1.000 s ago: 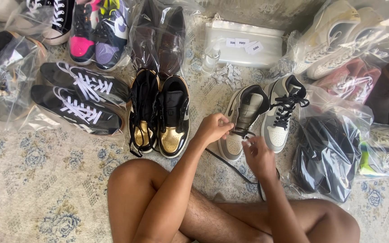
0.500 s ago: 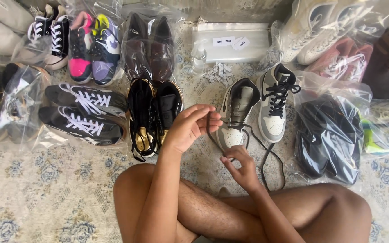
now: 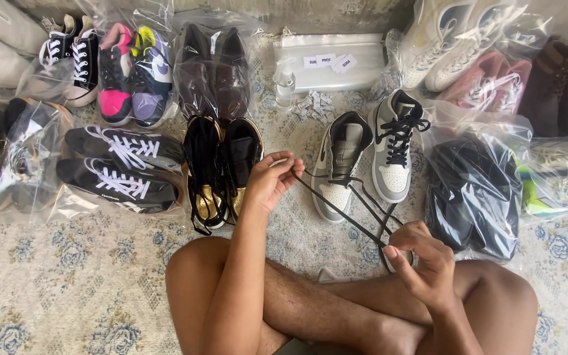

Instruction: Threading shoelaces through the eyelets of a high-top sneaker while sitting on the floor.

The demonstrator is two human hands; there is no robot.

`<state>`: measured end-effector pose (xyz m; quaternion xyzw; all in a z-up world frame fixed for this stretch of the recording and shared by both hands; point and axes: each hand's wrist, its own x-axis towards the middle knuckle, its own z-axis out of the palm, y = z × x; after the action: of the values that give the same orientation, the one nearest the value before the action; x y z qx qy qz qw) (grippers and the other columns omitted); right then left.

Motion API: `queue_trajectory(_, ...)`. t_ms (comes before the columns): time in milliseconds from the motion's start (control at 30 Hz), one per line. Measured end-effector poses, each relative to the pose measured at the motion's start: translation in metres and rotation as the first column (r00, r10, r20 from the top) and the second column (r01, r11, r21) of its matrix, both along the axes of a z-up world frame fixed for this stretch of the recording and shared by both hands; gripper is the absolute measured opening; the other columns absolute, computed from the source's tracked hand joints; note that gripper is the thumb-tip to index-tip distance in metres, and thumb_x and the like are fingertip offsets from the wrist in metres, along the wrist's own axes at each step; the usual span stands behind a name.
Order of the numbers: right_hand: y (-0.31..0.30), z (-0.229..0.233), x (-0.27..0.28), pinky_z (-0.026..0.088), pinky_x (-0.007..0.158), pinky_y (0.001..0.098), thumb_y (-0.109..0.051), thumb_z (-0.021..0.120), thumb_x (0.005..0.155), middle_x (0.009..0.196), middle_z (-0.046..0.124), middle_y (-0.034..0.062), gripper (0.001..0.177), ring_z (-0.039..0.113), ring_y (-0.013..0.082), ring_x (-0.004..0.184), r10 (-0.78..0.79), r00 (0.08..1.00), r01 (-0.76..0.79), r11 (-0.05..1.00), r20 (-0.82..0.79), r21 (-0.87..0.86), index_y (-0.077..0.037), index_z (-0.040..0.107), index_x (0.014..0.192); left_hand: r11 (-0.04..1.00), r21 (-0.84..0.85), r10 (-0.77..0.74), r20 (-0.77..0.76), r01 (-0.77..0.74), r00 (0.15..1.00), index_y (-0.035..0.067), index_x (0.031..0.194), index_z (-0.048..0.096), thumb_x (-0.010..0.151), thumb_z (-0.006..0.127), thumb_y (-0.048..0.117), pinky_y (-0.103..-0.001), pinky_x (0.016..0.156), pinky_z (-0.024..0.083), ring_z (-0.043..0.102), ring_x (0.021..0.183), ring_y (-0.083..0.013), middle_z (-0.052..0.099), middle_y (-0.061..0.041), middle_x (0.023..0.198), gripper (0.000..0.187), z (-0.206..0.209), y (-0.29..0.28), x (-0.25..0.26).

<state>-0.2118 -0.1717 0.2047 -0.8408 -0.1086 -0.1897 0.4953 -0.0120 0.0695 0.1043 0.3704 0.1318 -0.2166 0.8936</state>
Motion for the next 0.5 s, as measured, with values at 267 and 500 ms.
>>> queue_trajectory(267, 0.017, 0.012, 0.016, 0.049, 0.068, 0.0241, -0.002, 0.06, 0.093, 0.073, 0.065, 0.001, 0.016, 0.057, 0.0114, 0.067, 0.1, 0.994, -0.095, 0.99, -0.052, 0.1, -0.009, 0.059, 0.078, 0.699, 0.689, -0.246, -0.018, 0.19, 0.969, 0.0, 0.129, 0.056, 0.094, 0.062, -0.002, -0.025, 0.058, 0.062, 0.069, 0.062, -0.0151, 0.075, -0.014, 0.091, 0.035, 0.012, -0.012, -0.01)
queue_trajectory(500, 0.03, 0.013, 0.056, 0.051, 0.063, 0.0395, -0.004, 0.068, 0.096, 0.067, 0.064, 0.0094, 0.016, 0.06, 0.0261, 0.061, 0.111, 0.992, -0.11, 0.994, 0.067, -0.017, -0.003, 0.068, 0.079, 0.246, 0.95, -0.559, 0.302, -0.193, 0.772, 0.024, 0.121, 0.068, 0.099, 0.059, 0.043, -0.052, 0.1, 0.048, 0.061, 0.12, -0.0339, 0.065, -0.008, 0.123, 0.03, -0.03, -0.029, -0.018)
